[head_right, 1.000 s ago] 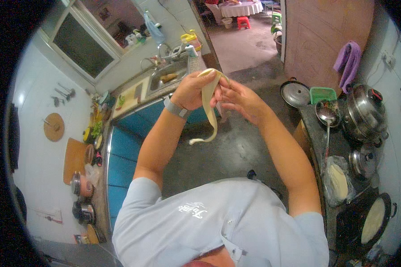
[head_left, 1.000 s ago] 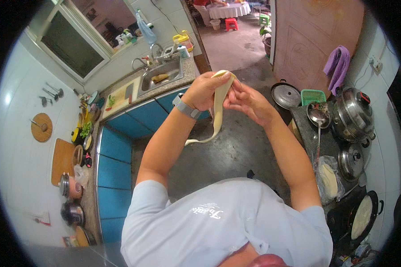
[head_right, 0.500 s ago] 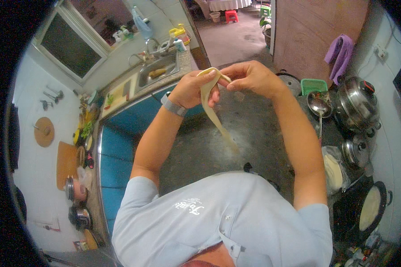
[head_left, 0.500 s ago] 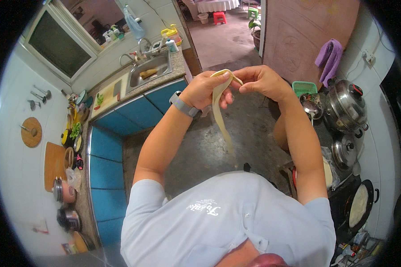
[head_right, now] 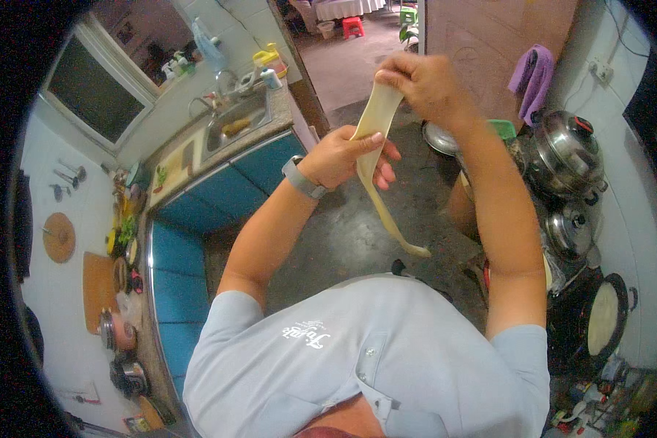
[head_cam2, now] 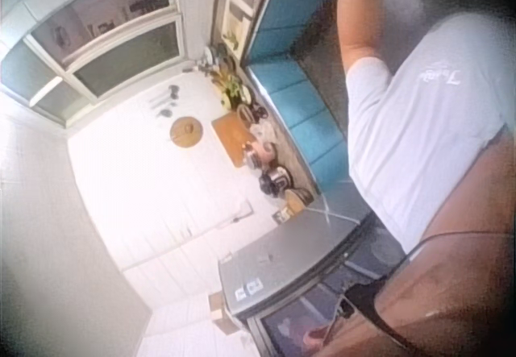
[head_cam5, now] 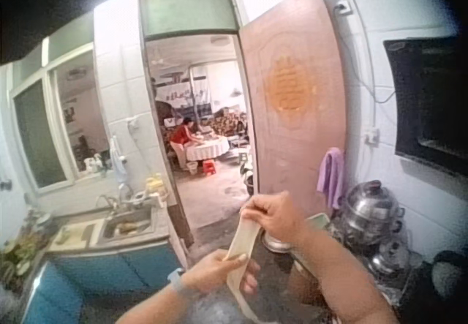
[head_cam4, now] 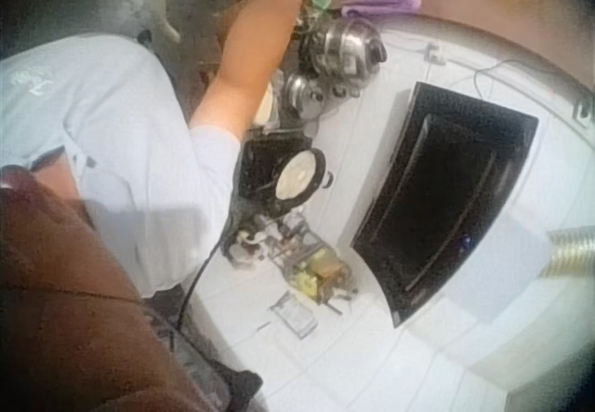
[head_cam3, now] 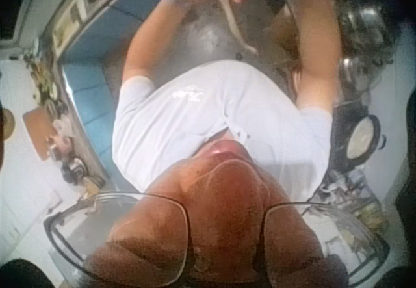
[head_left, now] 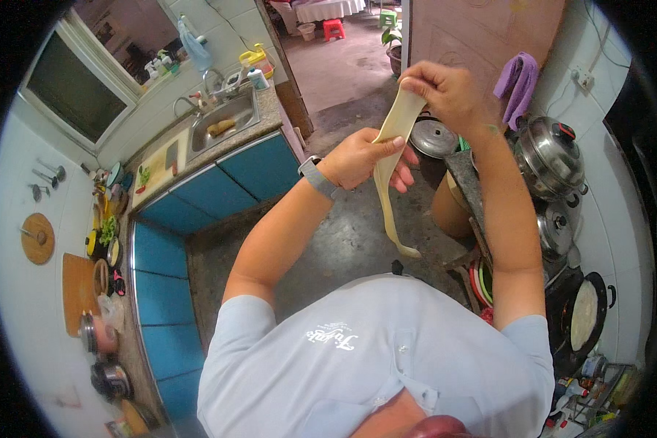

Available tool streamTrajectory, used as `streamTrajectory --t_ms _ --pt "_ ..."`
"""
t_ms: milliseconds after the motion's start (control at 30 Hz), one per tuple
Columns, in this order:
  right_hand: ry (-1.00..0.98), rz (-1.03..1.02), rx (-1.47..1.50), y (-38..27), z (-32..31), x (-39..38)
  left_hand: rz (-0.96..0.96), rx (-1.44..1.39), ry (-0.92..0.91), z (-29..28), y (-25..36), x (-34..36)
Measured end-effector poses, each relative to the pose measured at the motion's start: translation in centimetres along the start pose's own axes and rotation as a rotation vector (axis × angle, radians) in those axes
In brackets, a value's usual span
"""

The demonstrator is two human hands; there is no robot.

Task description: The person stretches and tears flat dough sheets into strips, then drops them into a pot of boiling water. The person repeats this process multiple times, handling the dough by hand and placing the strips into the pot.

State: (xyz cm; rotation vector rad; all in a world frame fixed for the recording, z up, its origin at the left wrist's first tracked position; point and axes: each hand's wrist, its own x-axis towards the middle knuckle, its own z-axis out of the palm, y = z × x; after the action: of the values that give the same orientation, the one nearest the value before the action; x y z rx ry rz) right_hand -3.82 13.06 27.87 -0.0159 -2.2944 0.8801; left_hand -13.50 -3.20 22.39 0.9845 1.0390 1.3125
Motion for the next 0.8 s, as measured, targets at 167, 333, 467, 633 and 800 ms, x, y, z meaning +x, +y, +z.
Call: streamTrajectory --t_ms 167,333,467,633,800 --pt "-0.122 0.179 0.212 -1.0 -4.1 2.1 -0.011 -0.002 -0.059 0.7 -0.7 0.5" --pt "-0.130 0.080 0.127 -0.6 -3.9 3.9 0.015 -0.096 -0.062 1.1 -1.7 0.7" --pt "-0.057 0.166 0.246 -0.9 -1.7 4.3 0.053 -0.119 -0.080 0.9 -0.6 0.6" --pt "-0.058 0.424 1.059 6.7 3.9 0.0 0.222 -0.095 -0.063 1.1 1.4 1.5" --pt "-0.365 0.396 1.406 8.1 8.6 -8.3 0.343 -0.025 0.014 -1.6 3.1 2.3"
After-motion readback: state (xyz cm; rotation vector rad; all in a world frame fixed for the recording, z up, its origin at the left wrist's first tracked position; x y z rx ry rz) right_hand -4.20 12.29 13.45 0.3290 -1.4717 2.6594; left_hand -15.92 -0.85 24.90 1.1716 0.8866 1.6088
